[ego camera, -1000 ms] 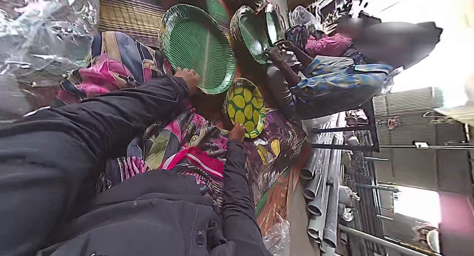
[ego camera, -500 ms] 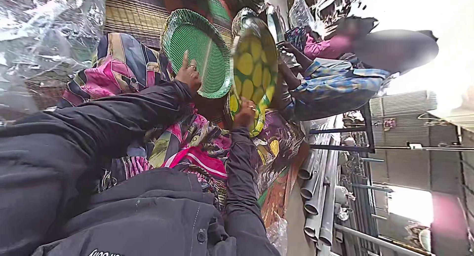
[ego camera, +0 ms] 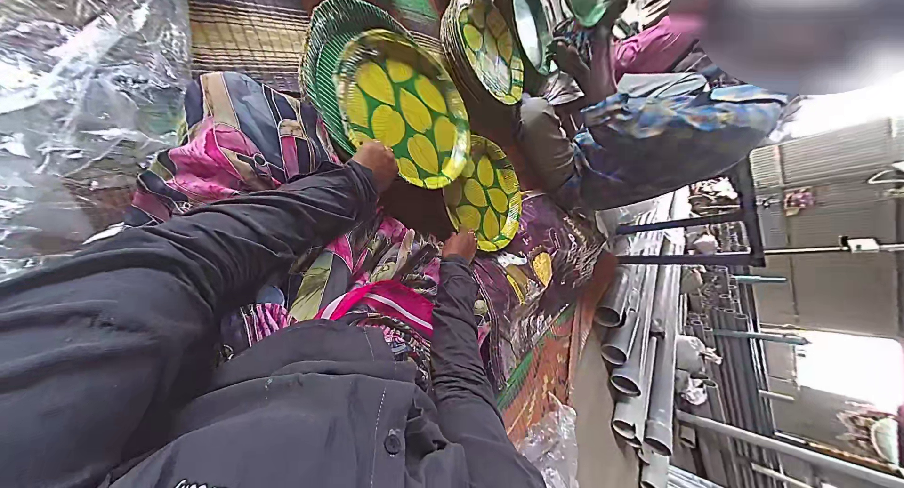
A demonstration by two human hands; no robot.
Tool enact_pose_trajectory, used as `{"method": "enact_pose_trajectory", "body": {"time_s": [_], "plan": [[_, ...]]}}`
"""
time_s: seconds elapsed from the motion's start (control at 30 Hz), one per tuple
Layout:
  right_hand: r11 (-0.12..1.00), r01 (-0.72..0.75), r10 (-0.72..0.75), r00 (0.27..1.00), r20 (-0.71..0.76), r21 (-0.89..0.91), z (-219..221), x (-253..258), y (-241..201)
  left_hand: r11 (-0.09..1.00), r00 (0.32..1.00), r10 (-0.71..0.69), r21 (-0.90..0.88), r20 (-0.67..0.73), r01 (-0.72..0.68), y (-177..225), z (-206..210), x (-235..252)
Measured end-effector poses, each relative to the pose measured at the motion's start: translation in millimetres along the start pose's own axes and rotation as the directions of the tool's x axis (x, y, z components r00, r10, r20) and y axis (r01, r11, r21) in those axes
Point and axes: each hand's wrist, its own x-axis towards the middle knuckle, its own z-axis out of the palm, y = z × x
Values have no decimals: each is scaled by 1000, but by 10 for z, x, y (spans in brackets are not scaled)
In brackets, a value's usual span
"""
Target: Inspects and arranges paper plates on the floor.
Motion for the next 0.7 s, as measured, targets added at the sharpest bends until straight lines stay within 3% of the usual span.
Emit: {"method": "enact_pose_trajectory", "body": {"time_s": [0.07, 0.13, 0.17, 0.23, 0.3, 0.37, 0.4, 0.47, 0.5, 0.53, 0.57, 0.6, 0.67, 0.7], "plan": [[1000, 1, 0, 999, 39, -27, -2, 30, 22, 999, 986, -36, 26, 163, 32, 39, -454, -328], [996, 9, 2, 993, 121, -87, 46, 239, 127, 997, 977, -71, 16, 200, 69, 14, -530, -384], [994, 52, -43, 995, 91, -95, 168, 426, 276, 997, 980, -70, -21, 186, 76, -35, -531, -386], [982, 182, -189, 965, -182, -52, 462, 805, 606, 990, 993, -46, -127, 106, 60, -194, -482, -374], [990, 136, -136, 930, -342, -24, 320, 834, 622, 968, 999, -6, -251, -46, -6, -311, -408, -383], [989, 140, -79, 783, -617, 51, 153, 783, 535, 936, 947, 67, -309, -315, -169, -317, -372, -375], [979, 196, -94, 707, -701, 65, 86, 750, 473, 918, 854, 131, -265, -503, -297, -281, -361, -385], [934, 356, -239, 629, -740, 1, -3, 665, 329, 860, 538, 274, -46, -797, -507, -138, -360, -447], [897, 438, -343, 617, -708, -53, -17, 643, 228, 842, 398, 339, 87, -852, -532, -72, -352, -479], [854, 507, -446, 601, -663, -116, -4, 629, 118, 833, 311, 398, 198, -863, -517, -20, -329, -511], [805, 571, -532, 579, -618, -158, 34, 626, 14, 835, 300, 439, 261, -847, -484, 14, -302, -545], [767, 616, -590, 571, -571, -177, 102, 642, -59, 852, 359, 457, 285, -814, -440, 41, -266, -563], [754, 637, -631, 637, -443, -158, 272, 719, -134, 890, 575, 414, 183, -705, -417, 6, -219, -528], [782, 614, -605, 705, -370, -106, 334, 762, -138, 915, 702, 351, 68, -620, -398, -66, -219, -476]]}}
